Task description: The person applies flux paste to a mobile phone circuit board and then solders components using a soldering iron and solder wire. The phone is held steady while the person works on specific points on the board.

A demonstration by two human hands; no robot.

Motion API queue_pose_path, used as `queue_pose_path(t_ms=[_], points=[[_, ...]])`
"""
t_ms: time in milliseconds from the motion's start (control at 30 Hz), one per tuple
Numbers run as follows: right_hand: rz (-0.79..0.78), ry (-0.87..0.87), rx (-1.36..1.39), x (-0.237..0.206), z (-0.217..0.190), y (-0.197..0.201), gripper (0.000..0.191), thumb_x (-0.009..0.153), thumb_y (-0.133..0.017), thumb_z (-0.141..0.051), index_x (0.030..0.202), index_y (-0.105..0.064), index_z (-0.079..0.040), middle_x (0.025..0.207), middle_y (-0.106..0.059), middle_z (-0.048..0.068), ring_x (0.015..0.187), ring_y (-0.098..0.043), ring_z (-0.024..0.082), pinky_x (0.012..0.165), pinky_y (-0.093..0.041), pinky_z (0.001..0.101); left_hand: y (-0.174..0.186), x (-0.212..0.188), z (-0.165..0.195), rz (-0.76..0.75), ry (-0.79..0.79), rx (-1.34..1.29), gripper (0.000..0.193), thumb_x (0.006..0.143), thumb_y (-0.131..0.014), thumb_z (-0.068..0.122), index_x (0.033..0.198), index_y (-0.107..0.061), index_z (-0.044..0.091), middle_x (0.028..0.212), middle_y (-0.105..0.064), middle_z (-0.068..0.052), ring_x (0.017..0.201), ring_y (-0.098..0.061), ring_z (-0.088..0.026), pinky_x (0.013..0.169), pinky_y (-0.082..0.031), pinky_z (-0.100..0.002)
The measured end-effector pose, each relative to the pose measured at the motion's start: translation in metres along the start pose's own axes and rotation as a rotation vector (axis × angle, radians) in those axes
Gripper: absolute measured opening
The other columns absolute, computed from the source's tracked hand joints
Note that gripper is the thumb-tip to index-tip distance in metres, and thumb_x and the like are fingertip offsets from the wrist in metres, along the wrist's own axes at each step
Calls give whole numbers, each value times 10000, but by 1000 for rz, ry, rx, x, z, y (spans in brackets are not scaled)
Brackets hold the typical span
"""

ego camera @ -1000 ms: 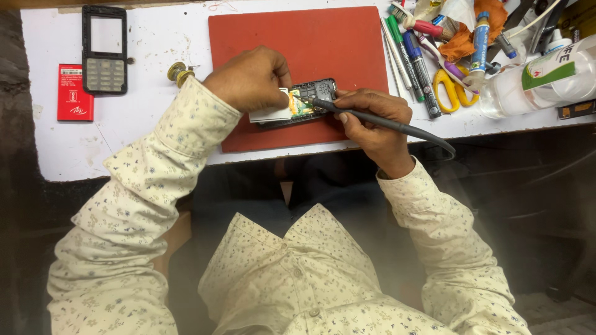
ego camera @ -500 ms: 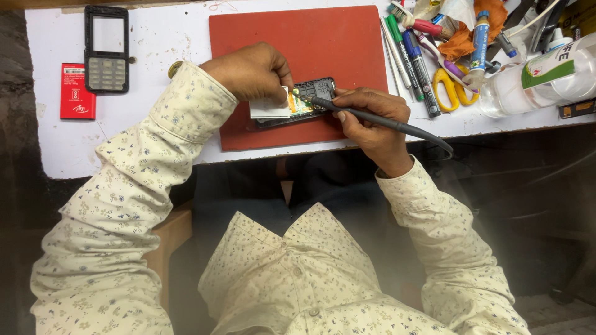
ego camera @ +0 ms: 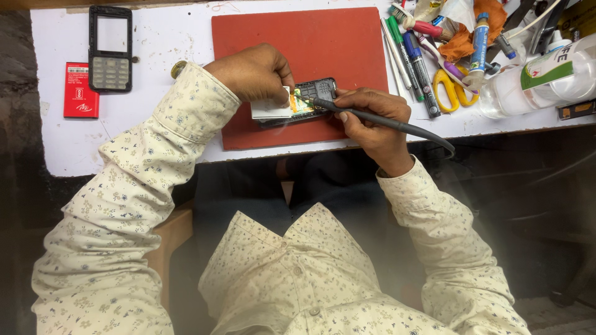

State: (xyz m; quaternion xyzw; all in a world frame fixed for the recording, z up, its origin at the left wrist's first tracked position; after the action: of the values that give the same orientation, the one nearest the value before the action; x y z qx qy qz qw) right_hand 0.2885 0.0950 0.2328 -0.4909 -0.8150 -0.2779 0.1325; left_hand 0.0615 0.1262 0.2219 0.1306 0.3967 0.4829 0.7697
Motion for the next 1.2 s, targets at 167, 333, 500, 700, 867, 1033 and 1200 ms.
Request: queue_pose_path(t_ms=[167, 333, 500, 700, 867, 1033, 1200], points=[[-1, 0, 3, -1, 0, 0, 147, 898, -687, 45, 1041, -717, 61, 896, -730, 131, 929, -740, 219, 1111, -584, 403, 0, 0, 0, 3, 1, 8, 262, 714, -789, 115, 971, -772, 68, 905, -758, -109, 875, -718, -213, 761, -563, -359], [-3, -7, 2, 0, -1, 0, 150, 902, -699, 37, 1048, -719, 66, 878, -727, 131, 878, -730, 212, 1095, -584, 402, 0, 0, -2, 5, 10, 2, 274, 704, -790, 115, 974, -769, 72, 902, -755, -106, 873, -719, -212, 757, -565, -362], [-5, -4, 8, 0, -1, 0, 143, 902, -686, 39, 1039, -718, 63, 889, -730, 134, 897, -740, 218, 1109, -584, 411, 0, 1, -1, 4, -10, 16, 255, 716, -791, 129, 963, -769, 70, 891, -754, -103, 861, -717, -208, 755, -562, -352], [-6, -5, 27, 0, 1, -1, 139, 904, -678, 41, 1035, -718, 62, 896, -733, 138, 885, -739, 215, 1123, -583, 423, 0, -3, -2, -3, 29, 3, 250, 728, -785, 127, 971, -757, 75, 900, -745, -101, 856, -715, -216, 730, -577, -379], [-5, 4, 9, 0, 0, -1, 141, 904, -692, 42, 1041, -719, 63, 881, -731, 137, 856, -730, 206, 1110, -583, 410, 0, -3, 0, 8, 0, 6, 264, 717, -796, 125, 975, -770, 76, 909, -759, -109, 873, -722, -211, 765, -567, -361], [-1, -20, 5, 0, 0, -1, 147, 904, -695, 48, 1048, -722, 62, 888, -735, 139, 867, -738, 208, 1085, -587, 400, -1, -1, -1, 2, 9, 22, 260, 726, -795, 129, 978, -767, 73, 913, -754, -115, 867, -720, -219, 751, -568, -369], [-8, -3, 32, 0, 0, -1, 141, 902, -678, 58, 1038, -717, 63, 894, -731, 143, 877, -735, 216, 1124, -581, 426, -1, 1, -3, 2, -15, 18, 257, 724, -795, 128, 972, -767, 68, 899, -758, -112, 857, -720, -216, 742, -563, -365]])
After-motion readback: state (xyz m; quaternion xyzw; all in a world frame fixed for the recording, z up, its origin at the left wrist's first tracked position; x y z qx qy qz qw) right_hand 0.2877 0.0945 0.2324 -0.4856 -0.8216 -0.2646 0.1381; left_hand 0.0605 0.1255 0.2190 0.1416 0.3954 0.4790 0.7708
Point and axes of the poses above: each hand's wrist, its own x-axis towards the middle knuckle, its own y-axis out of the back of the hand, z = x × y, the point moved 5 cm from there along x, towards the middle knuckle
